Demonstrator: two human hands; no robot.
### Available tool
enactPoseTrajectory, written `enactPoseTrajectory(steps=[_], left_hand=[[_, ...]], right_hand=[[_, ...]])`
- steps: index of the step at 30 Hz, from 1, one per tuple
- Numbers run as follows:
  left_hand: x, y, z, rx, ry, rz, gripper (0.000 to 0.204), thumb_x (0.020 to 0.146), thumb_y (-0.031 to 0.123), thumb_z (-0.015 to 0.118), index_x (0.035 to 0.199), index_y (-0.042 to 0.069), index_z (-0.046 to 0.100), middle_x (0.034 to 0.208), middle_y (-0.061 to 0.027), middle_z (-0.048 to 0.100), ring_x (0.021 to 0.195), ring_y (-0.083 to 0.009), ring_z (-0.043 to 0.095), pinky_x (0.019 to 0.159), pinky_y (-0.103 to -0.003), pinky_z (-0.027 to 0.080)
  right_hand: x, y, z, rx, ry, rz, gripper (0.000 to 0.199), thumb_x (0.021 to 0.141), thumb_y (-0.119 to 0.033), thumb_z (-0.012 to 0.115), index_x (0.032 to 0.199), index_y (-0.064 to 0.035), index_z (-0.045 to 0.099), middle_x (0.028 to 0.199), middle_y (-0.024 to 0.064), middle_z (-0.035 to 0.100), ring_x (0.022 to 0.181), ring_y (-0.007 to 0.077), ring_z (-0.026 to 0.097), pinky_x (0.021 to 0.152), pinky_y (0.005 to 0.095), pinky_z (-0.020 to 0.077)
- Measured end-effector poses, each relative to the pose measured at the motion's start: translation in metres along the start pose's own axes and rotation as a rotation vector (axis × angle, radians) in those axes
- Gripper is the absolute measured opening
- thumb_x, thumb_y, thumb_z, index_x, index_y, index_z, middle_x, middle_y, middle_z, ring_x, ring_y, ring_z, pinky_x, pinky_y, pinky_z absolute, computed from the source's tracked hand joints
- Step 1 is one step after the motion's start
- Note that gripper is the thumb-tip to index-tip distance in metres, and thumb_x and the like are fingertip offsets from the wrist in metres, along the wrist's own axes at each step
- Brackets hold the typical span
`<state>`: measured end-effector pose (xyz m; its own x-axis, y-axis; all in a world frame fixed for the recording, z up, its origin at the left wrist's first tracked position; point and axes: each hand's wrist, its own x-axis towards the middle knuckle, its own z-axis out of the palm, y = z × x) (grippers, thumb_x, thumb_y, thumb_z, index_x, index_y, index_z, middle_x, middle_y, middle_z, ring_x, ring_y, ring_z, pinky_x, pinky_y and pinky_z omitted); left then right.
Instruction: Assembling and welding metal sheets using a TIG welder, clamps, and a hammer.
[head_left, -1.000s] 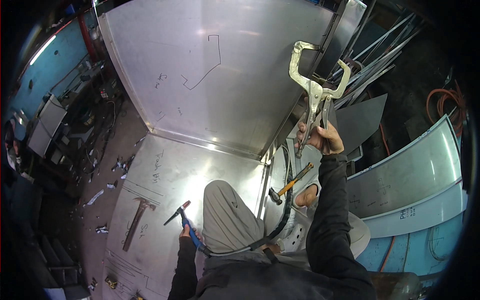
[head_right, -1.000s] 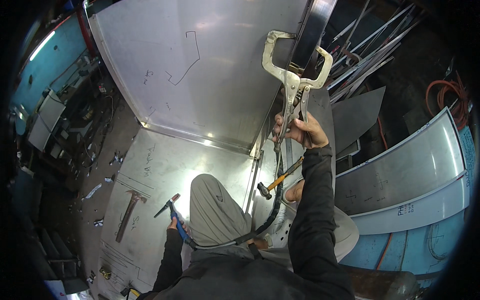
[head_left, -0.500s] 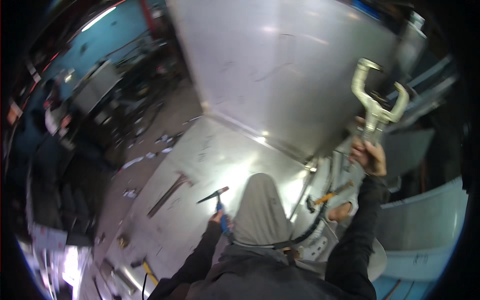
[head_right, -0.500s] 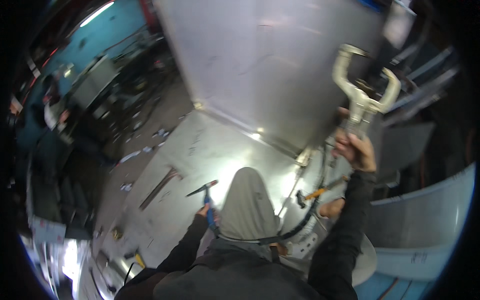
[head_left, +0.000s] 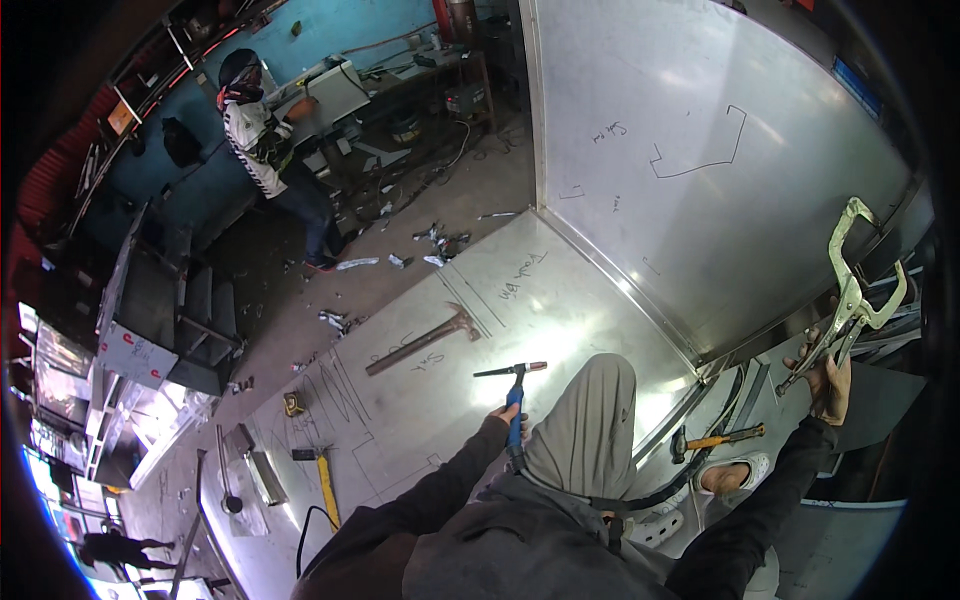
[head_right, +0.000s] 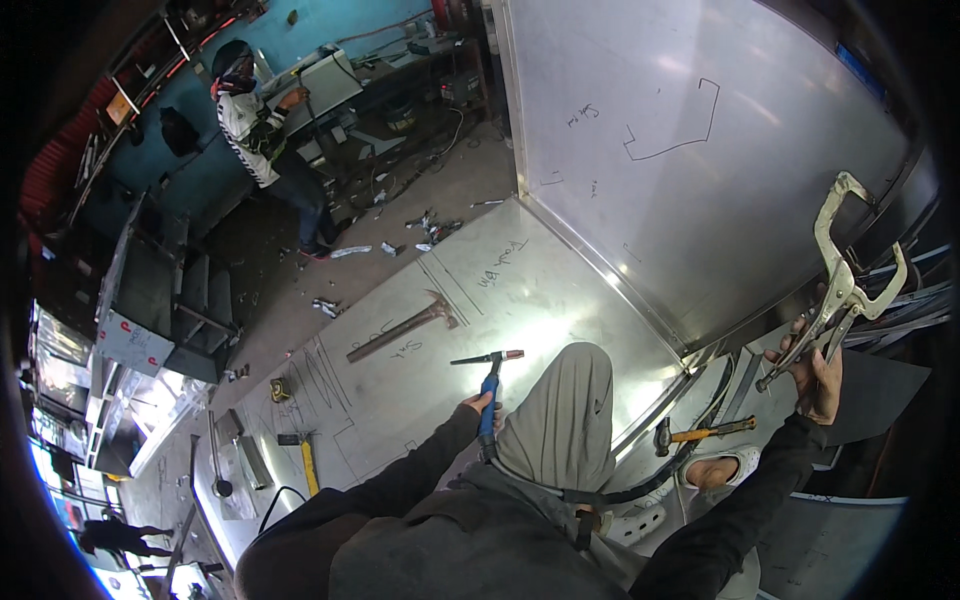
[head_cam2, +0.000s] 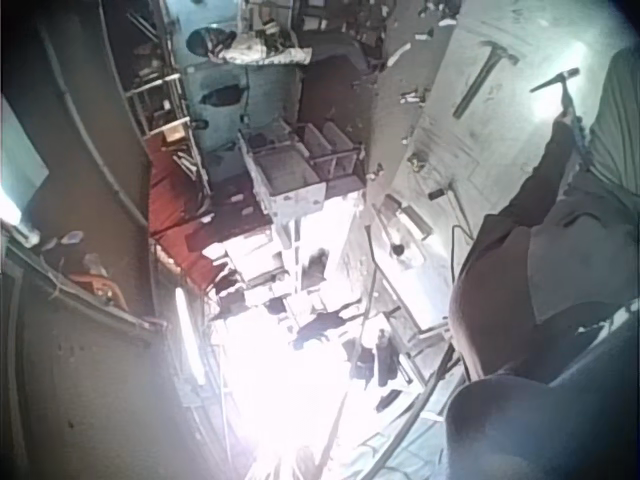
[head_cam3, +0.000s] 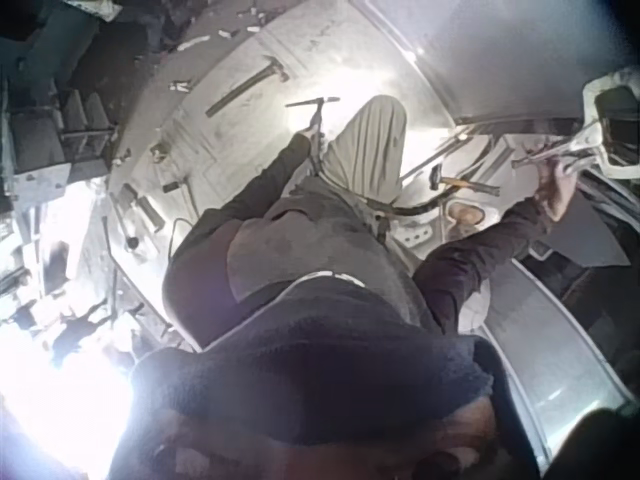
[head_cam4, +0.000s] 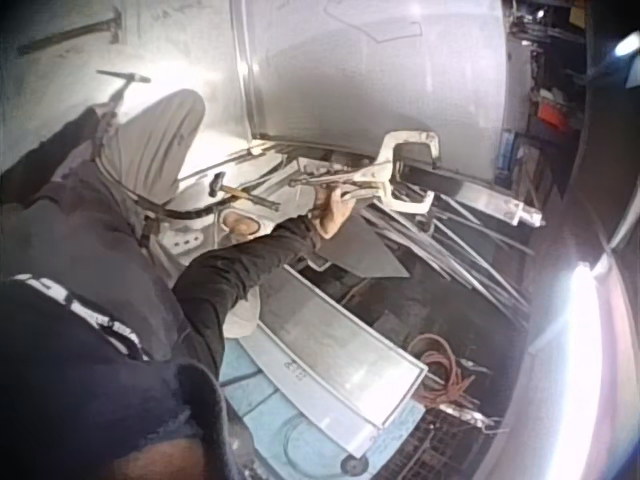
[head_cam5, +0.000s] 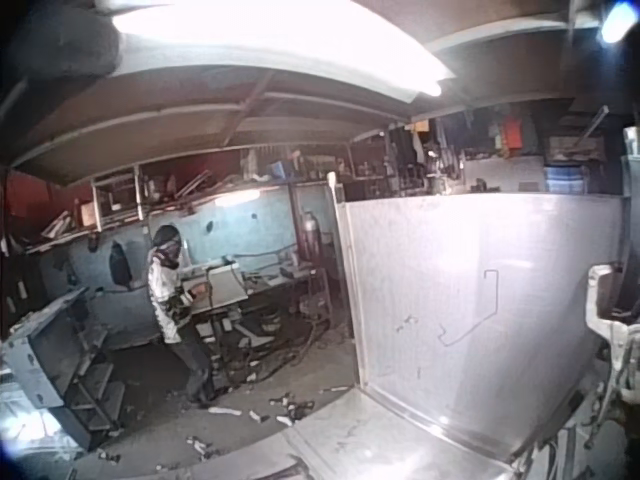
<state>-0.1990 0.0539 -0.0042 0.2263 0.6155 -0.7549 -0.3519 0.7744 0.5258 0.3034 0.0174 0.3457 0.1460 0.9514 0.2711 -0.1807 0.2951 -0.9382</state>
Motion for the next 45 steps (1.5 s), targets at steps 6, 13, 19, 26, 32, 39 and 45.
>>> enactPoseTrajectory(steps=[6, 13, 19, 26, 32, 39, 45], left_hand=[[-0.037, 0.022, 0.056, 0.785, 0.722, 1.149, 0.043, 0.085, 0.015, 0.060, 0.122, -0.002, 0.045, 0.102, -0.0176, 0.058, 0.102, -0.0290, 0.055, 0.087, -0.037, 0.046], [-0.094, 0.061, 0.289, 0.737, -0.621, 1.191, 0.058, 0.089, 0.023, 0.060, 0.137, 0.004, 0.034, 0.121, -0.0190, 0.054, 0.112, -0.0256, 0.054, 0.089, -0.036, 0.047], [-0.108, 0.054, 0.453, 0.572, -0.927, 0.750, 0.042, 0.096, 0.035, 0.045, 0.126, 0.006, 0.044, 0.083, -0.0072, 0.060, 0.072, -0.0140, 0.061, 0.063, -0.027, 0.049], [-0.108, 0.040, 0.468, 0.553, -0.593, 1.135, 0.036, 0.094, 0.037, 0.049, 0.105, 0.003, 0.057, 0.065, -0.0050, 0.055, 0.060, -0.0161, 0.053, 0.059, -0.031, 0.044], [-0.108, 0.038, 0.464, 0.605, -0.538, 1.054, 0.039, 0.093, 0.039, 0.049, 0.097, 0.002, 0.059, 0.065, -0.0052, 0.055, 0.060, -0.0150, 0.053, 0.059, -0.031, 0.044], [-0.119, 0.045, 0.465, 0.567, -0.556, 1.049, 0.040, 0.092, 0.039, 0.051, 0.099, 0.001, 0.059, 0.068, -0.0064, 0.056, 0.064, -0.0145, 0.056, 0.064, -0.031, 0.046], [-0.108, 0.053, 0.429, 0.476, -0.748, 0.993, 0.056, 0.083, 0.026, 0.067, 0.127, 0.002, 0.040, 0.117, -0.0105, 0.051, 0.105, -0.0206, 0.050, 0.085, -0.034, 0.043]], right_hand=[[0.001, -0.013, -0.012, -0.114, -0.020, 0.061, 0.059, 0.087, -0.017, 0.059, 0.134, 0.0014, 0.028, 0.118, 0.0152, 0.050, 0.099, 0.0235, 0.056, 0.085, 0.0473, 0.0524], [0.009, -0.009, 0.017, -0.119, 0.027, 0.026, 0.050, 0.087, -0.016, 0.058, 0.127, 0.0049, 0.038, 0.119, 0.0153, 0.053, 0.103, 0.0272, 0.058, 0.093, 0.0441, 0.0455], [0.018, -0.032, 0.034, -0.141, 0.011, 0.083, 0.053, 0.086, -0.020, 0.061, 0.127, 0.0053, 0.040, 0.123, 0.0192, 0.053, 0.109, 0.0292, 0.057, 0.094, 0.0394, 0.0457], [0.025, -0.027, 0.030, -0.119, -0.037, 0.085, 0.055, 0.092, -0.030, 0.054, 0.132, 0.0036, 0.037, 0.118, 0.0211, 0.056, 0.111, 0.0280, 0.055, 0.096, 0.0374, 0.0434], [0.027, -0.019, 0.029, -0.014, -0.113, 0.149, 0.052, 0.094, -0.040, 0.046, 0.122, 0.0033, 0.047, 0.105, 0.0172, 0.062, 0.107, 0.0271, 0.058, 0.089, 0.0350, 0.0472], [0.026, -0.020, 0.029, -0.068, -0.057, 0.151, 0.045, 0.091, -0.032, 0.056, 0.120, 0.0016, 0.048, 0.102, 0.0139, 0.062, 0.106, 0.0269, 0.058, 0.088, 0.0354, 0.0482], [0.030, -0.015, 0.031, 0.011, -0.020, 0.160, 0.031, 0.085, -0.018, 0.066, 0.107, -0.0047, 0.049, 0.084, 0.0026, 0.051, 0.079, 0.0147, 0.054, 0.078, 0.0324, 0.0505]])
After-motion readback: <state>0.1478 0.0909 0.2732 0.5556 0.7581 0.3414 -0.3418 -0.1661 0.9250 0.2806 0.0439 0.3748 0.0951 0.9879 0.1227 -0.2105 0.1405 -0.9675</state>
